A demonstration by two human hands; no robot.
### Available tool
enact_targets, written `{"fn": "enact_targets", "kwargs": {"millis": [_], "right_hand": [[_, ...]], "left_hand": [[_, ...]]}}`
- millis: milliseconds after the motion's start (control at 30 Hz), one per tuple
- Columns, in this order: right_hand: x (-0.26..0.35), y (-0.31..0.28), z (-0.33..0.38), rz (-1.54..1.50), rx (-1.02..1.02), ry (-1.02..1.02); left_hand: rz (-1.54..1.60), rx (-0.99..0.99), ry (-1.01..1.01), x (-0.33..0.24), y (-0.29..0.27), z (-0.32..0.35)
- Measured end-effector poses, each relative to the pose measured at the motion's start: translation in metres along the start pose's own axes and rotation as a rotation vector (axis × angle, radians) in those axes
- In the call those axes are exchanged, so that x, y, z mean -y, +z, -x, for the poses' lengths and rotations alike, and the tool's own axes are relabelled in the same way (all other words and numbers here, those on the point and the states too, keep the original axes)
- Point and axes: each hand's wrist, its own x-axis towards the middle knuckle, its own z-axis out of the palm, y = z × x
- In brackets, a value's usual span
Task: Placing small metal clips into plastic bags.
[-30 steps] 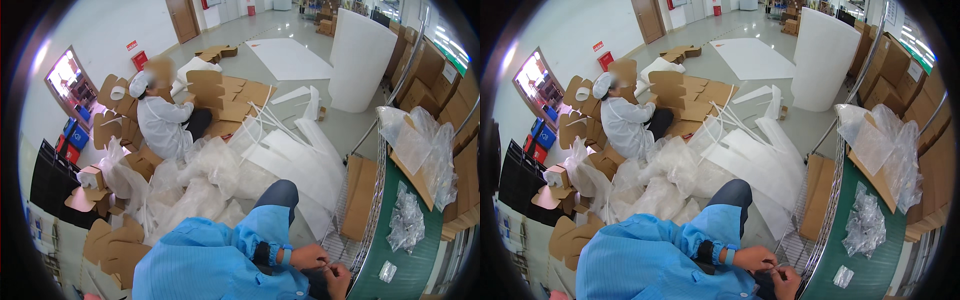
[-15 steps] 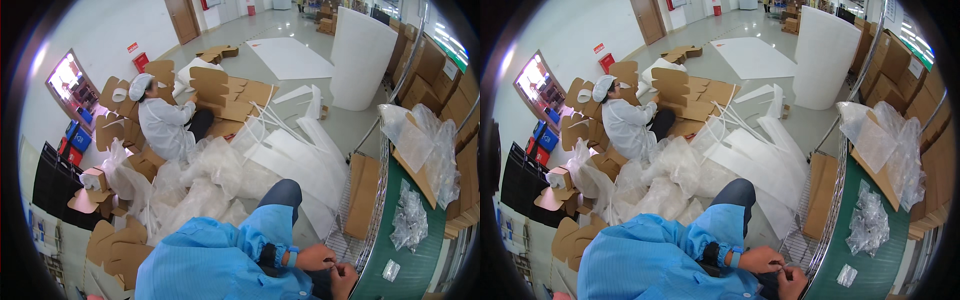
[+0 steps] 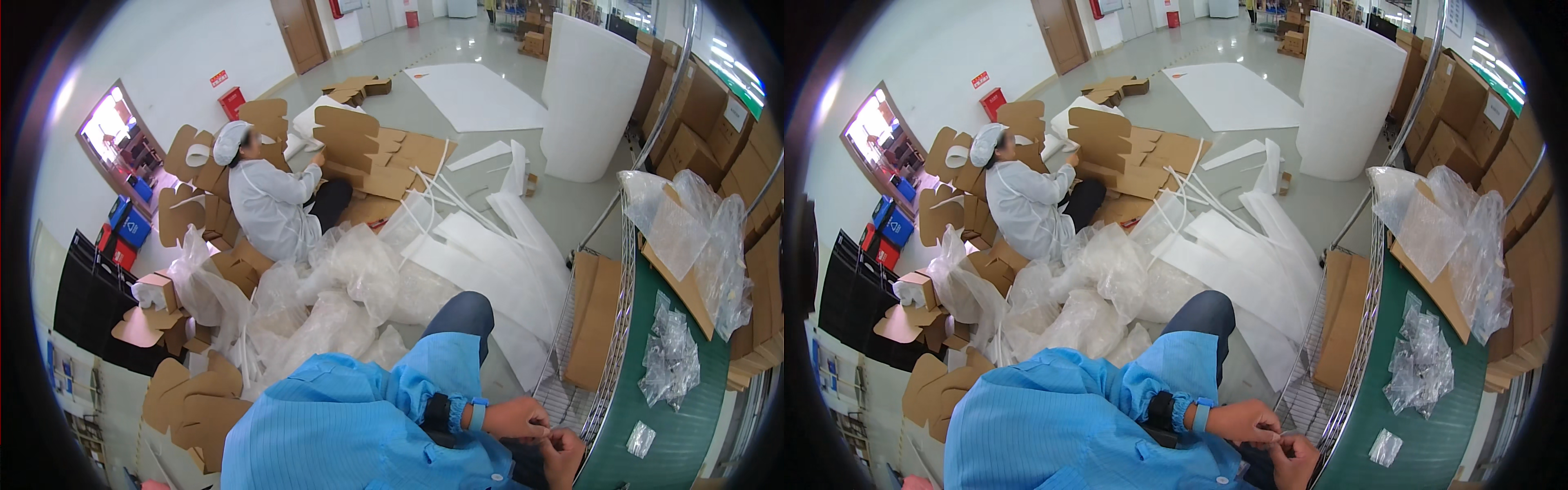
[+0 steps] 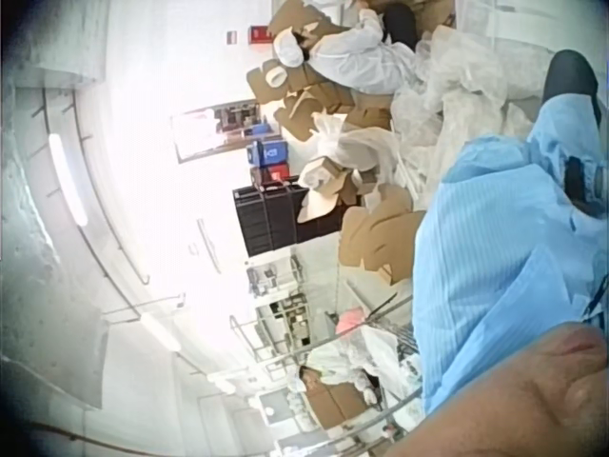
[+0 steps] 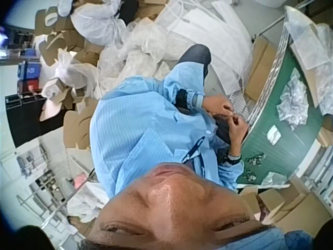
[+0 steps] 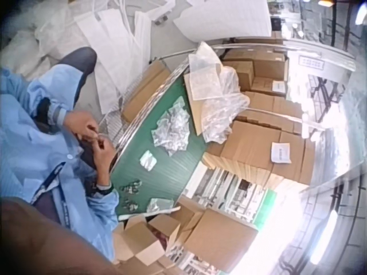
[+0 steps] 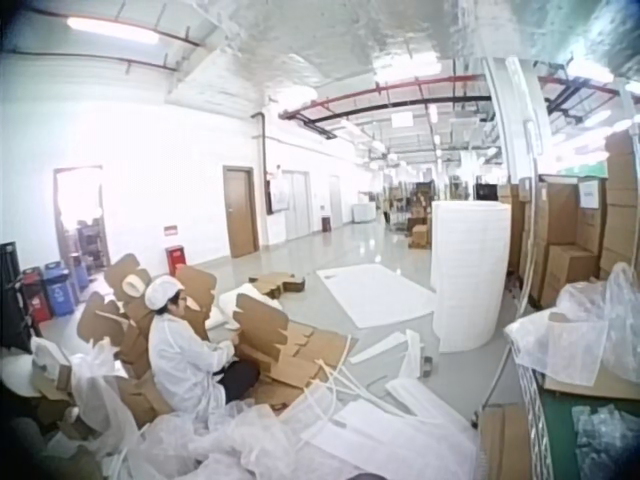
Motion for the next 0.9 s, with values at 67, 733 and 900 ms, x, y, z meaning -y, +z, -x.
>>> {"fn": "enact_targets", "kwargs": {"millis": [67,733,900], "right_hand": [[0.0,-0.001,0.001,-0.103,0.057,0.042],[-0.058,0.017,0.005,-0.168,-0.081,0.195],[-0.052,0.015,0.009,-0.493,-0.004,0.26]], "left_hand": [[0.024,0.002,0.007,0.002,0.0,0.0],[-0.643,-0.334,0.506,0.008,0.004,0.002],[-0.61,-0.192,0.616,0.009,0.002,-0.006]]}}
